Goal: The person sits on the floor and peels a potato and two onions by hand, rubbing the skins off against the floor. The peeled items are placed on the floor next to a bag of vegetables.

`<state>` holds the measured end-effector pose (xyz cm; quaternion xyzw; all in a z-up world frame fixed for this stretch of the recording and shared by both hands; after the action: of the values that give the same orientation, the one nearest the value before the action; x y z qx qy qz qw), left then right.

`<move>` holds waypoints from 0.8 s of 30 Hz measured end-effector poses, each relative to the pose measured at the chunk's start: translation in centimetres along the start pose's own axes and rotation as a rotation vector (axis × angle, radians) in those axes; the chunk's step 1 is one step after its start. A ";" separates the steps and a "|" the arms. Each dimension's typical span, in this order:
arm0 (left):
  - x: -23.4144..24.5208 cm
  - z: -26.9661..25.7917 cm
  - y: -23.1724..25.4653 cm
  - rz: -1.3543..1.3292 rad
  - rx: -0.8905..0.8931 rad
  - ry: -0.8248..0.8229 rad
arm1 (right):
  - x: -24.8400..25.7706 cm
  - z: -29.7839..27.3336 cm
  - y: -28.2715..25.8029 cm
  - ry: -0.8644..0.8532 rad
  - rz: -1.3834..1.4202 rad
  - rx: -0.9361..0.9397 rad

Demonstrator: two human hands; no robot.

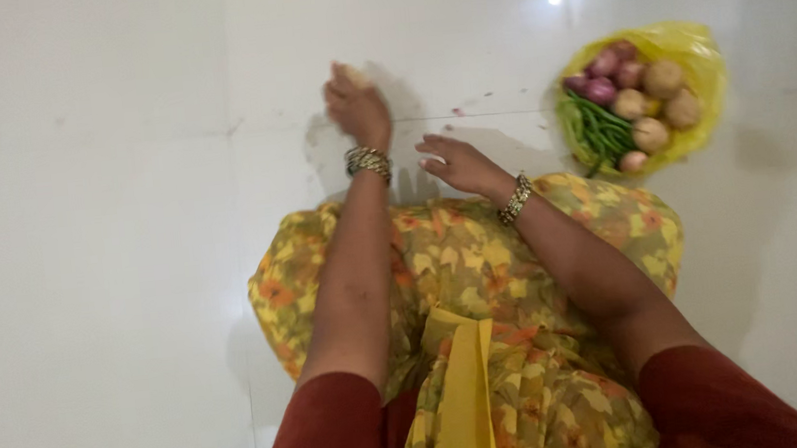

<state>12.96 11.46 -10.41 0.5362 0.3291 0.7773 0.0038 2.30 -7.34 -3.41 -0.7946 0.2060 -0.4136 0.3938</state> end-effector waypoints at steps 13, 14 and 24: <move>2.4 -1.8 -0.2 0.178 0.202 -0.369 | 23.0 -7.1 11.9 0.482 -0.651 -0.594; 3.4 -1.8 1.0 0.174 0.133 -0.339 | 22.7 -7.4 12.5 0.550 -0.578 -0.621; 6.2 -8.3 8.8 0.220 -0.439 -0.466 | 21.2 -5.9 19.2 0.717 -0.447 -0.818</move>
<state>6.45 2.59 -2.47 0.7183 0.0840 0.6818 0.1104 9.55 -35.46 -6.12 -0.7166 0.2968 -0.6164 -0.1357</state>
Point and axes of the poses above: each hand's wrist, its own z-axis towards the middle knuckle, its own x-axis out of the back of the hand, y = z × x, the point moved 8 cm from there along z, towards the middle knuckle, and after that the axes turned 7 degrees about z, right-handed, at the moved point
